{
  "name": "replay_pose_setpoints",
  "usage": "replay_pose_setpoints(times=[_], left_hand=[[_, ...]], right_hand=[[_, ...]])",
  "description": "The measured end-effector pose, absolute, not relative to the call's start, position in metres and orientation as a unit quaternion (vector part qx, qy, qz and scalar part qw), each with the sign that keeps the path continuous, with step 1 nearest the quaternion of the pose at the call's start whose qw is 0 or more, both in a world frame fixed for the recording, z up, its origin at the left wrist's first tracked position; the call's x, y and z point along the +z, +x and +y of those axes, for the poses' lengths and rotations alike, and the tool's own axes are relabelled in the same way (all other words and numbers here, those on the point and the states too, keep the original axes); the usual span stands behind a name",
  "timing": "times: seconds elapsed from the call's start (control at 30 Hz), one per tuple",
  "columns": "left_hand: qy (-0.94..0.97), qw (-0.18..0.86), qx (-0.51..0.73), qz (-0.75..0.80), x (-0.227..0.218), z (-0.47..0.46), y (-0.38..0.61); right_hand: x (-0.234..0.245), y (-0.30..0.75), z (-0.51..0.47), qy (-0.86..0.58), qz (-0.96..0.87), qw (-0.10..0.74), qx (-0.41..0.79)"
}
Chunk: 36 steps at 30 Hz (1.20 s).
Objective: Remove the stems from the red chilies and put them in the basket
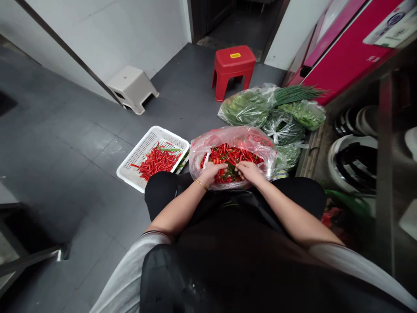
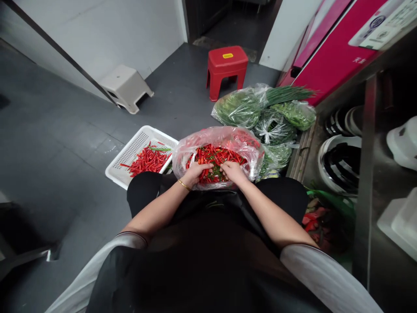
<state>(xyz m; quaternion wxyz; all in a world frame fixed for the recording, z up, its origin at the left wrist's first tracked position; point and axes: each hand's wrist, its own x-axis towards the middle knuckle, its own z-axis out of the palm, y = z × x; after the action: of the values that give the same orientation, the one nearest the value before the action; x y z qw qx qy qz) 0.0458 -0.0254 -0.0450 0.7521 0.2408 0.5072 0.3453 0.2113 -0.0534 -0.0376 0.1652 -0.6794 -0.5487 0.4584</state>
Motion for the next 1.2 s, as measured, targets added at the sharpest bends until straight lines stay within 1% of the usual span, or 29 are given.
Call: replay_pose_setpoints(times=[0.03, 0.1, 0.17, 0.23, 0.37, 0.47, 0.57, 0.6, 0.63, 0.67, 0.73, 0.8, 0.83, 0.9, 0.97, 1.0, 1.03, 1.07, 1.13, 1.2], left_hand=[[0.246, 0.762, 0.336, 0.496, -0.044, -0.027, 0.047], [0.247, 0.770, 0.350, 0.473, -0.041, -0.028, 0.047], [0.255, 0.762, 0.375, 0.462, -0.037, -0.027, 0.045], [0.292, 0.759, 0.372, 0.447, -0.033, -0.025, 0.040], [0.384, 0.779, 0.297, 0.396, -0.023, -0.024, 0.030], [0.410, 0.792, 0.262, 0.370, -0.011, -0.027, 0.025], [0.413, 0.815, 0.235, 0.330, 0.003, -0.033, 0.023], [0.408, 0.821, 0.231, 0.325, 0.008, -0.035, 0.022], [0.399, 0.824, 0.231, 0.330, 0.014, -0.038, 0.021], [0.389, 0.822, 0.234, 0.344, 0.021, -0.040, 0.018], [0.381, 0.812, 0.235, 0.374, 0.040, -0.043, 0.010], [0.414, 0.796, 0.214, 0.386, 0.063, -0.043, -0.008], [0.444, 0.780, 0.204, 0.391, 0.074, -0.041, -0.022], [0.513, 0.712, 0.208, 0.432, 0.088, -0.031, -0.061], [0.562, 0.596, 0.251, 0.517, 0.082, -0.012, -0.112], [0.566, 0.524, 0.284, 0.569, 0.071, 0.000, -0.139], [0.568, 0.465, 0.288, 0.615, 0.056, 0.012, -0.166], [0.571, 0.432, 0.254, 0.650, 0.038, 0.024, -0.191], [0.578, 0.388, 0.159, 0.701, -0.003, 0.046, -0.230], [0.590, 0.339, 0.079, 0.729, -0.039, 0.064, -0.248]], right_hand=[[-0.037, 0.205, -0.063, -0.662, -0.515, 0.198, 0.507], [-0.036, 0.193, -0.074, -0.608, -0.500, 0.245, 0.566], [-0.033, 0.188, -0.074, -0.551, -0.527, 0.255, 0.595], [-0.029, 0.194, -0.064, -0.527, -0.529, 0.259, 0.613], [-0.020, 0.214, -0.039, -0.532, -0.520, 0.276, 0.609], [-0.014, 0.215, -0.036, -0.484, -0.544, 0.275, 0.627], [-0.005, 0.205, -0.046, -0.441, -0.520, 0.309, 0.664], [-0.002, 0.201, -0.050, -0.447, -0.530, 0.321, 0.646], [0.003, 0.198, -0.053, -0.465, -0.559, 0.332, 0.601], [0.007, 0.195, -0.054, -0.490, -0.602, 0.342, 0.529], [0.014, 0.190, -0.052, -0.532, -0.698, 0.344, 0.335], [0.016, 0.185, -0.046, -0.549, -0.765, 0.296, 0.161], [0.015, 0.184, -0.043, -0.554, -0.788, 0.248, 0.107], [0.010, 0.184, -0.037, -0.563, -0.816, 0.113, 0.063], [0.002, 0.187, -0.035, -0.561, -0.824, -0.029, 0.074], [-0.001, 0.190, -0.035, -0.555, -0.822, -0.085, 0.089], [-0.005, 0.194, -0.036, -0.549, -0.819, -0.127, 0.106], [-0.007, 0.197, -0.037, -0.545, -0.815, -0.153, 0.123], [-0.010, 0.204, -0.039, -0.543, -0.809, -0.171, 0.145], [-0.010, 0.209, -0.041, -0.543, -0.809, -0.163, 0.157]])
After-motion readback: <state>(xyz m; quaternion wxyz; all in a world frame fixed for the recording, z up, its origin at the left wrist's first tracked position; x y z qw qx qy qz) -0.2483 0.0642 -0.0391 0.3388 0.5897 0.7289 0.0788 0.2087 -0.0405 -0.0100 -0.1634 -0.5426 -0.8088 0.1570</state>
